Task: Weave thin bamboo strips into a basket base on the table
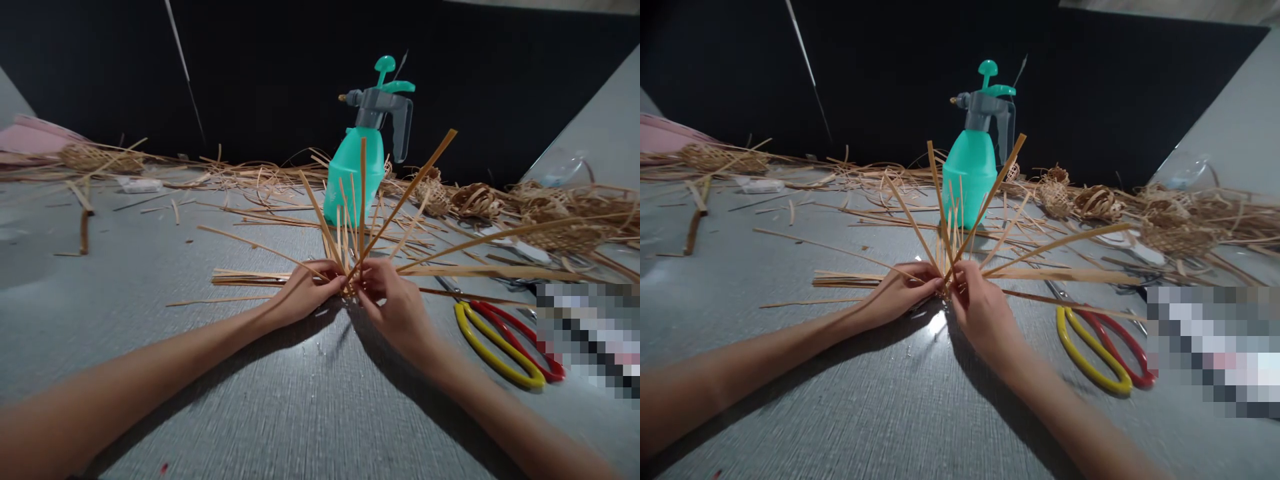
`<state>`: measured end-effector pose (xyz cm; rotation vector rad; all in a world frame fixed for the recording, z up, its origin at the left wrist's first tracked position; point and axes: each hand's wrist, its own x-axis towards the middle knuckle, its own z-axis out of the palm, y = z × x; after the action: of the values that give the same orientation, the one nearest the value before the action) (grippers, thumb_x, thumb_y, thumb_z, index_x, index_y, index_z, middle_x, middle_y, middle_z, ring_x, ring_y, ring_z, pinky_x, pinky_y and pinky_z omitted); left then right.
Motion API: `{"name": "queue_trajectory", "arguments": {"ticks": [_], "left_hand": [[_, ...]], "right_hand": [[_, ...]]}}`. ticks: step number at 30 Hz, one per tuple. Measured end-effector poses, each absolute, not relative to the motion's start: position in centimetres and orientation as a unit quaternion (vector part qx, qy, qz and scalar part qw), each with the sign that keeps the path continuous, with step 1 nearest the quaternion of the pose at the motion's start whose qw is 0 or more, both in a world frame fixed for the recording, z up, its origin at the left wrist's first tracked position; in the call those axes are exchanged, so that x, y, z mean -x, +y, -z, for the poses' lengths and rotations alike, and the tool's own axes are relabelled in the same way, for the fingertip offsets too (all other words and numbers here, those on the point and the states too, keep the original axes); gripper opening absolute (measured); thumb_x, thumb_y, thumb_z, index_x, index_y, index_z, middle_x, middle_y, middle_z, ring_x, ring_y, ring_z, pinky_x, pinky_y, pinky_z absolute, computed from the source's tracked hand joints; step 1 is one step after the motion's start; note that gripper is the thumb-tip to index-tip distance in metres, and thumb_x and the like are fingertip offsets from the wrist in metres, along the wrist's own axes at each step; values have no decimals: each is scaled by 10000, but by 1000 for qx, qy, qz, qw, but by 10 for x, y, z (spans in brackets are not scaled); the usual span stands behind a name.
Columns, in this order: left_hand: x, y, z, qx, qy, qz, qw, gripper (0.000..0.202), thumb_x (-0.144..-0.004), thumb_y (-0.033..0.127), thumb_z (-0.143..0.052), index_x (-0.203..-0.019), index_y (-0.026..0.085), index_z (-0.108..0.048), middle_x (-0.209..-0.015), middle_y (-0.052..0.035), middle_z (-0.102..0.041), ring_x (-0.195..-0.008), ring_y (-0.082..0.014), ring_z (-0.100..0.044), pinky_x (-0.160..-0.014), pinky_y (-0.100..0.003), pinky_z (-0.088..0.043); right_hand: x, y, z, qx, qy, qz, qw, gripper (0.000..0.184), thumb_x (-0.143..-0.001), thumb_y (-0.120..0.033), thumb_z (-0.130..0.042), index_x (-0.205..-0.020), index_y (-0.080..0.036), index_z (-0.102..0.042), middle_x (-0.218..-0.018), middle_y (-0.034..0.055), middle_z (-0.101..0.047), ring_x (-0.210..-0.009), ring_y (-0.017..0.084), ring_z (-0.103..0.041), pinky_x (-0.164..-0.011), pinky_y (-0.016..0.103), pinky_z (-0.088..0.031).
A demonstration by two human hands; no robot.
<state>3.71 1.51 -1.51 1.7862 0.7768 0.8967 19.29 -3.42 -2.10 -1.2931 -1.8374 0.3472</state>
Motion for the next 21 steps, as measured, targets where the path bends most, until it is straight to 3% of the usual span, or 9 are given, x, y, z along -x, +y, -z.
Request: {"name": "queue_trajectory", "arguments": {"ticks": [5,8,11,21], "left_hand": [[-36,14,13,-753,313,-362,451,118,-795,180,-547,-731,119,-625,-730,-38,-615,-703,-126,-564,-656,-242,-449],[-35,16,16,-739,285,-358,494,97,-792,187,-559,-776,109,-615,-762,-46,-616,-729,-134,-574,-674,-256,-463],[-34,18,19,-736,258,-355,515,100,-787,204,-574,-783,106,-598,-767,-44,-607,-730,-133,-571,-664,-258,-468],[-36,15,19,-772,272,-344,460,13,-766,139,-524,-760,129,-523,-740,-9,-578,-677,-125,-570,-624,-257,-465]], "right_hand": [[-192,-33,19,517,-712,-185,438,125,-774,-224,-526,-866,-203,-443,-771,44,-613,-657,175,-598,-599,307,-458],[-190,-33,15,524,-713,-185,428,41,-774,-218,-520,-754,-189,-499,-712,34,-588,-623,158,-561,-584,295,-436],[-188,-34,13,529,-727,-169,405,95,-772,-207,-508,-687,-177,-539,-678,36,-575,-606,153,-529,-561,285,-407],[-190,-32,19,529,-733,-153,400,45,-743,-192,-491,-701,-182,-503,-640,23,-563,-570,140,-503,-542,271,-375]]}}
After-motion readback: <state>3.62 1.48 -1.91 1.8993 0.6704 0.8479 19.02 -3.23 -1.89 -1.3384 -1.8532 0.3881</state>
